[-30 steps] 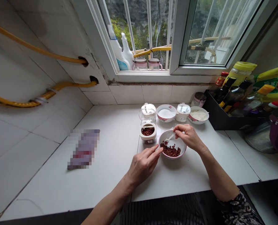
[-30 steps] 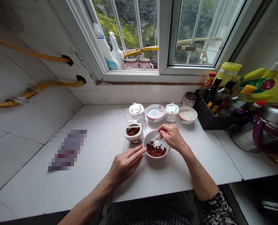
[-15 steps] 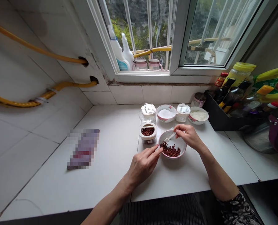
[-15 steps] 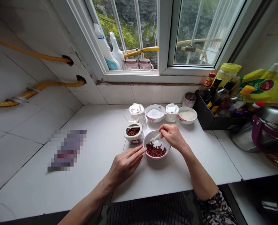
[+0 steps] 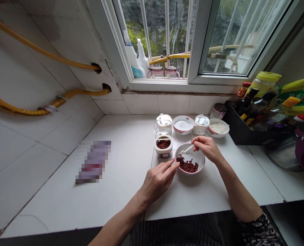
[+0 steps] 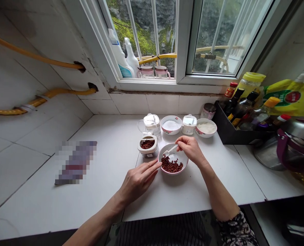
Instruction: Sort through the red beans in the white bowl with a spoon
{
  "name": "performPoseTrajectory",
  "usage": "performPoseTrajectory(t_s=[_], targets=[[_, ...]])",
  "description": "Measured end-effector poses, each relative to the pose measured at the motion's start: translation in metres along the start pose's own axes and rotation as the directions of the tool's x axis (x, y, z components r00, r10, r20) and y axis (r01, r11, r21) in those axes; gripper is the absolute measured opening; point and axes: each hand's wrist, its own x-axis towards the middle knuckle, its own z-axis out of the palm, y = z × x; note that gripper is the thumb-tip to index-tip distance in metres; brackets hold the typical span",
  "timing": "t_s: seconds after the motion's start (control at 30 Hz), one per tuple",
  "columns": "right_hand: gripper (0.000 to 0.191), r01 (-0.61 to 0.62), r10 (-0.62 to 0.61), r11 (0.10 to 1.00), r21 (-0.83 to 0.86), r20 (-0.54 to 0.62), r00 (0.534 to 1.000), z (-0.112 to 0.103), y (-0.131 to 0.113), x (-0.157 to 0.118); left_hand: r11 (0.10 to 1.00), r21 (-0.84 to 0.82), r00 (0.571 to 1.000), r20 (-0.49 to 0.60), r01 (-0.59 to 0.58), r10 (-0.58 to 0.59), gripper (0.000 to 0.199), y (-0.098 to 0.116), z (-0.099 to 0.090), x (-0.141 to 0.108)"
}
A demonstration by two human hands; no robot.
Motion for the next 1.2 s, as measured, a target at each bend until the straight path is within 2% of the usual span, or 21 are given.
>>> performPoseTrajectory(t_s=[0.23, 0.33, 0.43, 0.53, 0.63, 0.7, 0.73, 0.8, 0.87, 0.93, 1.03, 1.2], targets=[[0.019, 0.050, -0.045, 0.996, 0.073, -0.071, 0.996, 0.002, -0.005, 0.004, 1.000, 0.014, 1.000, -0.006, -0.002, 0.002, 0.028, 0.001, 0.000, 0.001], [0.020, 0.111, -0.099, 0.989, 0.096, -0.123, 0.987, 0.012, -0.011, 0.005, 1.000, 0.016, 1.000, -0.008, -0.003, 0.003, 0.028, 0.001, 0.000, 0.002], [0.019, 0.199, -0.191, 0.980, 0.025, -0.188, 0.963, 0.027, -0.016, 0.003, 1.000, 0.009, 1.000, -0.012, 0.000, 0.000, 0.028, 0.001, 0.000, 0.002], [0.016, 0.341, -0.386, 0.913, -0.225, -0.201, 0.900, 0.042, -0.018, -0.001, 1.000, 0.007, 1.000, -0.005, 0.005, -0.005, 0.029, 0.000, 0.002, 0.001], [0.018, 0.542, -0.617, 0.700, -0.465, -0.010, 0.787, 0.049, -0.019, -0.006, 1.000, 0.005, 1.000, -0.010, 0.005, -0.005, 0.030, 0.000, 0.002, 0.000], [0.022, 0.626, -0.686, 0.590, -0.510, 0.093, 0.722, 0.047, -0.019, -0.008, 1.000, 0.002, 1.000, -0.015, 0.005, -0.005, 0.029, 0.000, 0.002, 0.001], [0.022, 0.634, -0.697, 0.574, -0.519, 0.097, 0.711, 0.044, -0.020, -0.009, 1.000, 0.001, 1.000, -0.013, 0.006, -0.006, 0.030, 0.000, 0.001, 0.001], [0.021, 0.592, -0.687, 0.605, -0.532, 0.027, 0.726, 0.035, -0.021, -0.011, 1.000, 0.000, 1.000, -0.008, 0.007, -0.007, 0.031, 0.001, 0.000, 0.001], [0.019, 0.510, -0.638, 0.673, -0.536, -0.073, 0.766, 0.023, -0.019, -0.011, 1.000, 0.000, 1.000, 0.000, 0.009, -0.009, 0.032, 0.001, 0.000, 0.002], [0.018, 0.432, -0.567, 0.724, -0.537, -0.108, 0.817, 0.010, -0.014, -0.010, 1.000, 0.000, 1.000, 0.001, 0.007, -0.007, 0.031, 0.001, -0.001, 0.002], [0.018, 0.361, -0.461, 0.726, -0.586, -0.025, 0.887, -0.001, -0.003, -0.005, 1.000, -0.002, 1.000, 0.003, 0.008, -0.008, 0.030, 0.000, -0.001, 0.001], [0.020, 0.330, -0.382, 0.683, -0.651, 0.067, 0.922, 0.005, 0.009, -0.001, 1.000, -0.012, 1.000, 0.009, 0.006, -0.006, 0.033, -0.001, -0.001, -0.001]])
